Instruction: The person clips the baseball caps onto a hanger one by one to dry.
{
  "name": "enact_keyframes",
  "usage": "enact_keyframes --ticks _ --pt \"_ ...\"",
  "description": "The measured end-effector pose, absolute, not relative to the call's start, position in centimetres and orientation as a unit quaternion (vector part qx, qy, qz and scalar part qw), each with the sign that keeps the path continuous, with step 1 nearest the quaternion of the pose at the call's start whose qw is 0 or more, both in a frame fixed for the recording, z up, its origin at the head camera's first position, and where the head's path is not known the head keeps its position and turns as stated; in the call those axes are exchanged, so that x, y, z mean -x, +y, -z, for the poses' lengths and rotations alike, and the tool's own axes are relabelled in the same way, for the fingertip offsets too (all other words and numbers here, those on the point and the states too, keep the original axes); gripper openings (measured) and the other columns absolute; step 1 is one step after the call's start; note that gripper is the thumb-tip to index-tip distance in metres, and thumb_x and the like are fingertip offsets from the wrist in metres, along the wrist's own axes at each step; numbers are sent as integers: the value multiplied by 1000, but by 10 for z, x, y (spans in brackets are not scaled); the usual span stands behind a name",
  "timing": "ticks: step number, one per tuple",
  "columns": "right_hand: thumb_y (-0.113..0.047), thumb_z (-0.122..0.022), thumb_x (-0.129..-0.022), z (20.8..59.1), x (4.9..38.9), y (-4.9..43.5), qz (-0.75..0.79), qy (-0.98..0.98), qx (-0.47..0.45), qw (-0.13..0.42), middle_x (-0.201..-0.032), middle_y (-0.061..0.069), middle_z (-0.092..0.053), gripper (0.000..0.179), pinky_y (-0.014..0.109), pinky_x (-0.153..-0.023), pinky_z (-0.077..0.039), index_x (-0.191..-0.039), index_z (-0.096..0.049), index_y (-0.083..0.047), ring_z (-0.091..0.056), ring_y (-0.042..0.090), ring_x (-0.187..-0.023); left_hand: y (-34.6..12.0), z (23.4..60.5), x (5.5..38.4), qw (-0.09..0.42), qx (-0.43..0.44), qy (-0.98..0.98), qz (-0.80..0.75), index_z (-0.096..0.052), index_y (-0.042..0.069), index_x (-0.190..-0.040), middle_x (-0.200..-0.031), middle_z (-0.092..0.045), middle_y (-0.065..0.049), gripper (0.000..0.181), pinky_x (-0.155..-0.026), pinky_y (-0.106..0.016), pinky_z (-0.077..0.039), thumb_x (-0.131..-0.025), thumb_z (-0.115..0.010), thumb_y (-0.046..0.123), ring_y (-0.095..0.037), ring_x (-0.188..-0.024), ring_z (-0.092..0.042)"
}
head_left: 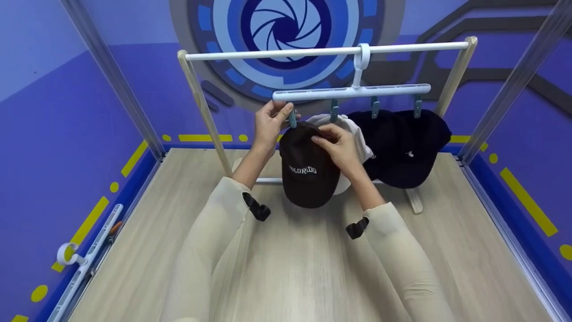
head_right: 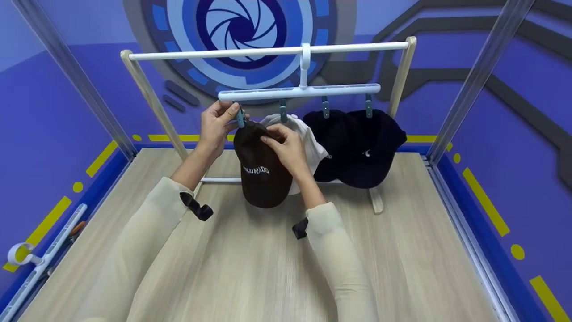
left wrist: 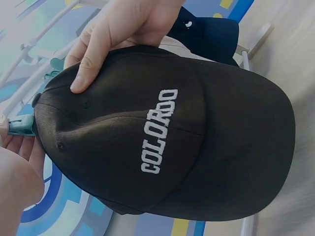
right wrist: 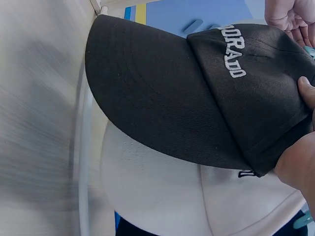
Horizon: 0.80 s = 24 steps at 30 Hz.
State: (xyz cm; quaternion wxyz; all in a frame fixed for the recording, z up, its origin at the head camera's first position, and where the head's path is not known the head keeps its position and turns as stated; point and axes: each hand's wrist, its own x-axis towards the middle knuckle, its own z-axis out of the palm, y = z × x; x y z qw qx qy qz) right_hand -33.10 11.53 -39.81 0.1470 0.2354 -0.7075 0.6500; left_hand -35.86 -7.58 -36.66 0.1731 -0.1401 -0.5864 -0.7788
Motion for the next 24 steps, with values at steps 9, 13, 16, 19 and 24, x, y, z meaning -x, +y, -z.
enact_keyframes --ticks 9,13,16,19,24 --pt "6 -75 -86 394 336 116 -634 -701 -274 175 -98 17 -73 15 21 -81 -54 -101 -72 11 -68 11 -88 -79 370 353 158 144 -619 755 -67 4 -94 -90 -73 -14 8 -79 -35 -60 -97 -70 11 -20 -83 -74" --pt "4 -75 -88 392 334 113 -640 -696 -266 189 -98 17 -73 16 22 -79 -54 -102 -72 10 -67 12 -87 -79 370 351 166 126 -632 746 -68 5 -92 -88 -73 -5 8 -77 -29 -59 -95 -72 11 -14 -83 -71" --pt "2 -75 -89 394 332 110 -651 -693 -250 183 -98 12 -73 17 22 -77 -53 -103 -72 10 -66 12 -85 -79 370 350 177 127 -644 733 -68 3 -95 -91 -73 -5 10 -77 -27 -56 -95 -73 12 -13 -85 -69" --pt "1 -76 -89 396 332 108 -663 -689 -231 182 -96 7 -73 18 21 -74 -52 -103 -71 11 -65 11 -83 -79 371 348 180 134 -662 715 -68 0 -101 -98 -72 -7 16 -81 -27 -54 -95 -73 14 -15 -91 -68" --pt "3 -75 -88 400 333 108 -675 -682 -218 174 -93 -1 -72 20 21 -76 -52 -105 -69 12 -65 10 -84 -81 372 344 171 149 -677 700 -68 -3 -112 -106 -70 -11 24 -86 -27 -54 -95 -73 12 -20 -97 -70"
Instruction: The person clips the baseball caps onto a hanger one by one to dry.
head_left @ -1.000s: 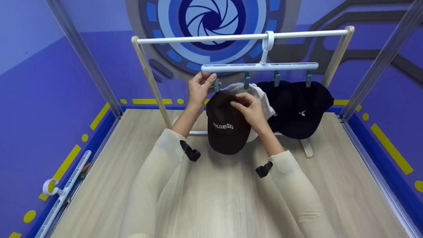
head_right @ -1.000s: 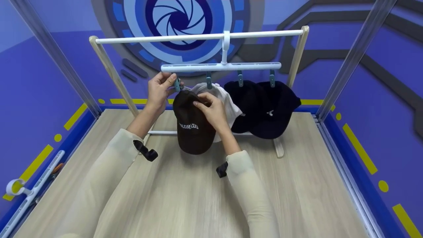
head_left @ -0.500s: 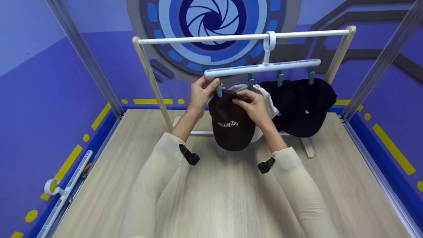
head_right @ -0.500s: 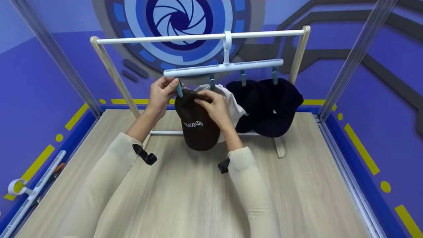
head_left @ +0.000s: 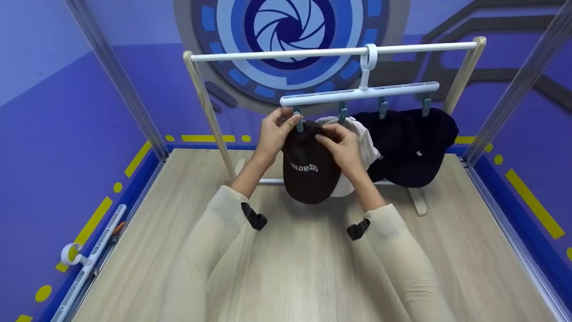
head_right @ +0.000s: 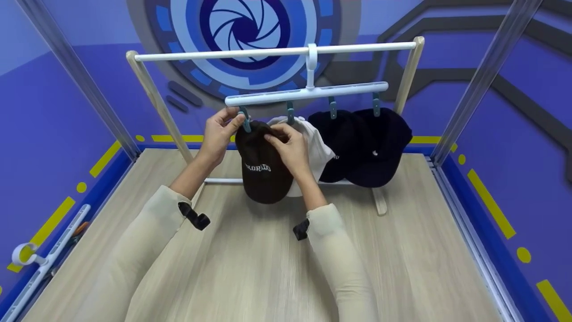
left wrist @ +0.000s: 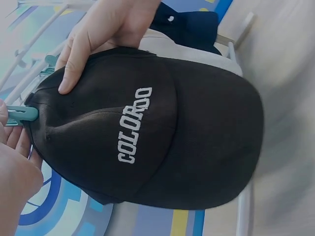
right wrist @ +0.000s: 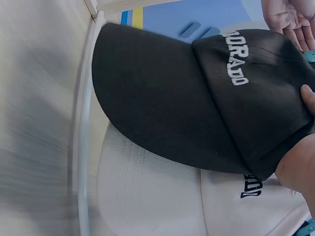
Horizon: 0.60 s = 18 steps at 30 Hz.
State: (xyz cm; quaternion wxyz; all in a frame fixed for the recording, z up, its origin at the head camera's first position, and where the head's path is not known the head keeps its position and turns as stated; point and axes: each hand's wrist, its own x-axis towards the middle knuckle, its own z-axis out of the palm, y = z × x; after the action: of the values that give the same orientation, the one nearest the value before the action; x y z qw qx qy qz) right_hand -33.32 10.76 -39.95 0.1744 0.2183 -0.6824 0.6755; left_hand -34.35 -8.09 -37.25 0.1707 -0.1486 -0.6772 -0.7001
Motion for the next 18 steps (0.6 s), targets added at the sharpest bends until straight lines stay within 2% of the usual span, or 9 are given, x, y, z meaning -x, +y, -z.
enact_keyframes --ticks 4,11,15,18 --pt "3 -75 -89 402 333 109 -675 -683 -222 167 -96 1 -72 21 22 -79 -52 -107 -68 12 -65 10 -87 -81 377 341 175 158 -681 693 -68 -3 -115 -111 -70 -15 27 -86 -28 -54 -95 -73 13 -19 -99 -70" --pt "4 -72 -91 414 341 111 -640 -715 -217 177 -109 23 -70 24 25 -86 -52 -113 -67 13 -65 22 -98 -81 385 340 170 172 -675 697 -66 -3 -124 -117 -69 -16 33 -92 -30 -54 -96 -72 14 -22 -107 -69" --pt "1 -71 -92 422 349 115 -615 -734 -211 194 -115 22 -69 27 35 -93 -52 -118 -68 8 -65 28 -105 -85 386 338 167 178 -683 689 -63 -2 -131 -124 -68 -16 36 -98 -33 -52 -98 -69 11 -23 -115 -67" --pt "-1 -70 -94 424 349 120 -612 -737 -208 200 -120 18 -70 28 39 -97 -52 -121 -68 3 -66 28 -109 -89 388 338 176 184 -698 669 -61 0 -135 -131 -65 -15 36 -103 -32 -49 -99 -64 5 -22 -123 -63"
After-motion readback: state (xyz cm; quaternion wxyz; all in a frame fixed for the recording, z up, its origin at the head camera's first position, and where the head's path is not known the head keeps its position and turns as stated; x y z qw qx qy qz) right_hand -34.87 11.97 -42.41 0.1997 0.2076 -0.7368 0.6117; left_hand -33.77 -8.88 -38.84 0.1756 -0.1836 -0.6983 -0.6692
